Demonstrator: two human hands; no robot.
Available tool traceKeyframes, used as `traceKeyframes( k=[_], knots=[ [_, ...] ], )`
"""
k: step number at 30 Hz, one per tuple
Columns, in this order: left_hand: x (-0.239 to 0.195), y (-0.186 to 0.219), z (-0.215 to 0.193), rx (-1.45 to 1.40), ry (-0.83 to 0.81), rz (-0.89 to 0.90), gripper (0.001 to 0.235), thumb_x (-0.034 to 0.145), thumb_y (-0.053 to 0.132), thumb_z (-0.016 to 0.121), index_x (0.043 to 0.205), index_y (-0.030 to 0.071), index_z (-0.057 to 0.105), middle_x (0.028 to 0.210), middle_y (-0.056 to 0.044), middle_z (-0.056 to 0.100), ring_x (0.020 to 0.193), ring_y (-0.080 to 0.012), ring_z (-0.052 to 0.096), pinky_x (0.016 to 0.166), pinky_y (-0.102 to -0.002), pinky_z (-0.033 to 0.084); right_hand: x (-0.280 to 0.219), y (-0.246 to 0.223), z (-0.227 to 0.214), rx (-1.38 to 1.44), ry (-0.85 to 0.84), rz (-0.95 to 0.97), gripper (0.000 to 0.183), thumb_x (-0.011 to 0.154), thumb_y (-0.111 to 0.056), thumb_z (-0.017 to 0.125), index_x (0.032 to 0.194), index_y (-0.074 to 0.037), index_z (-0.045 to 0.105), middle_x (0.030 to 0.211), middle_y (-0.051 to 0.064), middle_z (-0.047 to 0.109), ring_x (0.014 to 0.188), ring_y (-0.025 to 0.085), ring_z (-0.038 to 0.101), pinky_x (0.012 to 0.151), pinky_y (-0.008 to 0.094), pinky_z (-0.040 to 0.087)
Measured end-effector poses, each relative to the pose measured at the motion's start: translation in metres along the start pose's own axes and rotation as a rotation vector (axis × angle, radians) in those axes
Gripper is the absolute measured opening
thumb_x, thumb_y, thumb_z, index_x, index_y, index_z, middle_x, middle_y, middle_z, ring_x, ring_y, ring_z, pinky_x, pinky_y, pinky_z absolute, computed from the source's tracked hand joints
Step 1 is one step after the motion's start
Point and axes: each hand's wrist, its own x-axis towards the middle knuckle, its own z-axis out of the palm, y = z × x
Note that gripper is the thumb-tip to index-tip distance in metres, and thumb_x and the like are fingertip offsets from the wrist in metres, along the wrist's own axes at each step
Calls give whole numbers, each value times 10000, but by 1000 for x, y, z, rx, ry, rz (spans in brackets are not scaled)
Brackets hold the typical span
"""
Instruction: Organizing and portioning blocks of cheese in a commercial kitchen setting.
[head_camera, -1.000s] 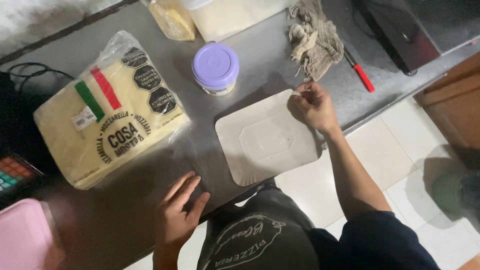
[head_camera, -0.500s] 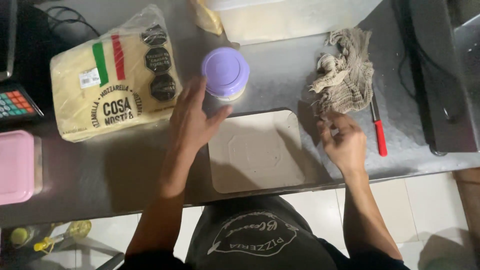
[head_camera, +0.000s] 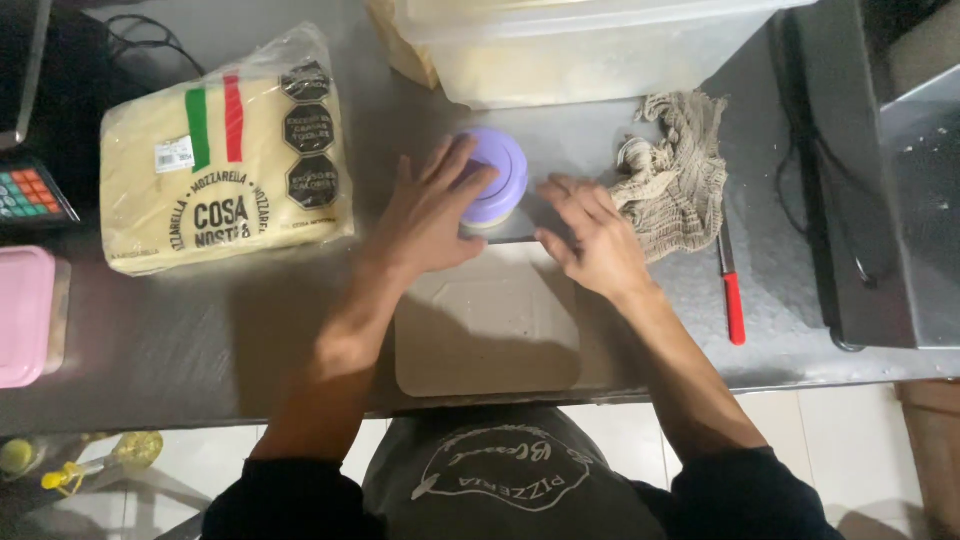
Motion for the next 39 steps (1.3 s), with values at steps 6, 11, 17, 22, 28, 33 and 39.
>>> traceKeyframes(
  k=[6, 11, 17, 22, 28, 33, 39],
  knots=[
    [-1, -9, 18, -23, 133, -21, 796, 665, 333, 915, 1340, 122, 548, 1530, -160, 428, 1464, -383, 387, 1087, -712, 345, 39, 14, 38, 162, -81, -90, 944, 827, -399, 859, 1569, -84, 365, 1554, 238, 469, 1424, 421, 465, 1154, 466, 422],
    [11, -12, 4, 32, 115, 35, 771, 673, 369, 903, 1318, 142, 547, 1399, -115, 509, 1344, -364, 502, 1070, -666, 395, 50, -1, 48, 153, -137, -35, 1060, 748, -420, 921, 1594, -116, 362, 1581, 242, 415, 1437, 444, 441, 1092, 474, 472],
    [30, -17, -4, 178, 68, 166, 875, 558, 464, 919, 1269, 136, 527, 1362, -188, 492, 1211, -414, 557, 909, -632, 491, 48, -1, 62, 156, -89, 48, 1083, 719, -377, 937, 1585, -155, 325, 1602, 207, 405, 1358, 414, 536, 917, 429, 596],
    [40, -17, 0, 140, -87, 214, 948, 569, 388, 899, 1404, 194, 494, 1343, -228, 466, 1102, -475, 609, 795, -570, 580, 42, 9, 67, 248, -135, 175, 1126, 726, -380, 897, 1590, -103, 231, 1610, 171, 407, 1324, 380, 585, 962, 427, 569],
    [48, -16, -18, 172, -226, 187, 895, 559, 364, 868, 1372, 221, 521, 1407, -212, 438, 1154, -490, 575, 831, -567, 577, 38, 19, 81, 150, -5, -9, 1102, 756, -452, 876, 1588, -86, 253, 1627, 226, 349, 1465, 429, 447, 1112, 446, 509],
    [52, -13, -29, 218, -284, 164, 877, 618, 417, 833, 1390, 198, 482, 1489, -215, 393, 1212, -474, 563, 908, -552, 569, 47, -1, 63, 132, -68, 119, 1109, 752, -484, 845, 1592, -90, 238, 1635, 230, 320, 1379, 445, 510, 1007, 473, 540],
    [47, -22, -25, 296, -331, 117, 825, 732, 458, 755, 1447, 208, 429, 1533, -213, 389, 1207, -514, 560, 898, -558, 578, 47, -3, 64, 170, -116, 146, 1123, 740, -487, 841, 1601, -114, 223, 1654, 221, 289, 1308, 461, 557, 978, 498, 555]
  ],
)
